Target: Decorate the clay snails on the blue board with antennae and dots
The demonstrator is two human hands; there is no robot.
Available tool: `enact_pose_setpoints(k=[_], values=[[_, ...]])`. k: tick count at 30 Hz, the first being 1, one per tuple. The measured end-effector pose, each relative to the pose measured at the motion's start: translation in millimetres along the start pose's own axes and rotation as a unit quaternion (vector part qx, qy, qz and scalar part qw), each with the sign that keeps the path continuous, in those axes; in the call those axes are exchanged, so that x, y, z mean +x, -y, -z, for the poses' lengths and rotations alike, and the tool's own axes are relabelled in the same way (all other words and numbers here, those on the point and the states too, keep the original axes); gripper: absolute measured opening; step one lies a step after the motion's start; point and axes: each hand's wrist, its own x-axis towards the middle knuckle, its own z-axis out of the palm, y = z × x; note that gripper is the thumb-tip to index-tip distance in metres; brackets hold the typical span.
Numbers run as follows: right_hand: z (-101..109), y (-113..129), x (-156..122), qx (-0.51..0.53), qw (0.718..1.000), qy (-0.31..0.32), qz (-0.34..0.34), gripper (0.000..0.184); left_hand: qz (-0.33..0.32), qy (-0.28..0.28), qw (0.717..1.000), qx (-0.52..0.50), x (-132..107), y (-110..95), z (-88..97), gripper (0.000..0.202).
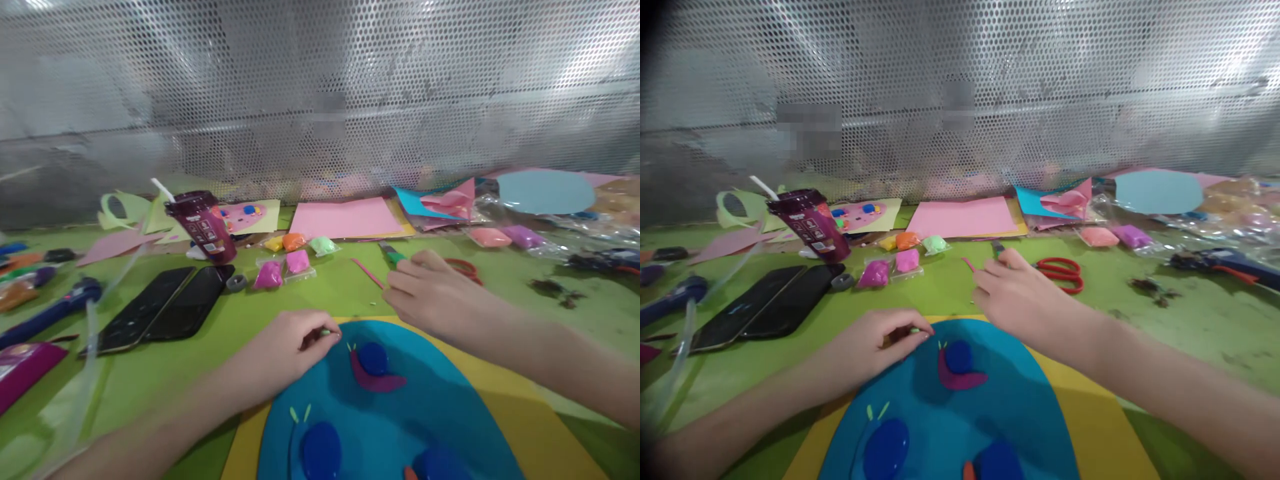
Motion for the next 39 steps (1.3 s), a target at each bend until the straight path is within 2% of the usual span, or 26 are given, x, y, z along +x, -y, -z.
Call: enact_pose_setpoints(k=[3,6,12,17,25,30,39], values=[[25.3,1.9,-6.0,0.131,0.989,-0.041,0.061,0.028,-0.015,-0.028,0.999,0.000,-1.5,-1.3,0.6,0.022],[37.9,13.4,-12.2,0.219,0.969,-0.003,0.116,0.028,-0.030,-0.060,0.998,0.002,-3.2,-3.6,1.7,0.019],[39.9,25.6,-12.2,0.255,0.944,0.099,0.185,0.027,-0.084,-0.083,0.992,0.038,-7.0,-7.8,2.5,0.017],[41.3,25.1,-12.7,0.271,0.937,0.121,0.184,0.028,-0.132,-0.091,0.984,0.077,-9.5,-9.0,0.2,0.017],[33.8,29.2,-10.8,0.306,0.927,0.104,0.189,0.029,-0.180,-0.094,0.971,0.126,-11.1,-5.7,0.3,0.017],[34.0,29.6,-10.7,0.306,0.928,0.117,0.180,0.024,-0.188,-0.087,0.969,0.131,-9.3,-2.5,0.3,0.017],[31.8,30.4,-14.0,0.305,0.930,0.098,0.179,0.026,-0.199,-0.080,0.968,0.131,-10.1,-2.8,-1.9,0.016]])
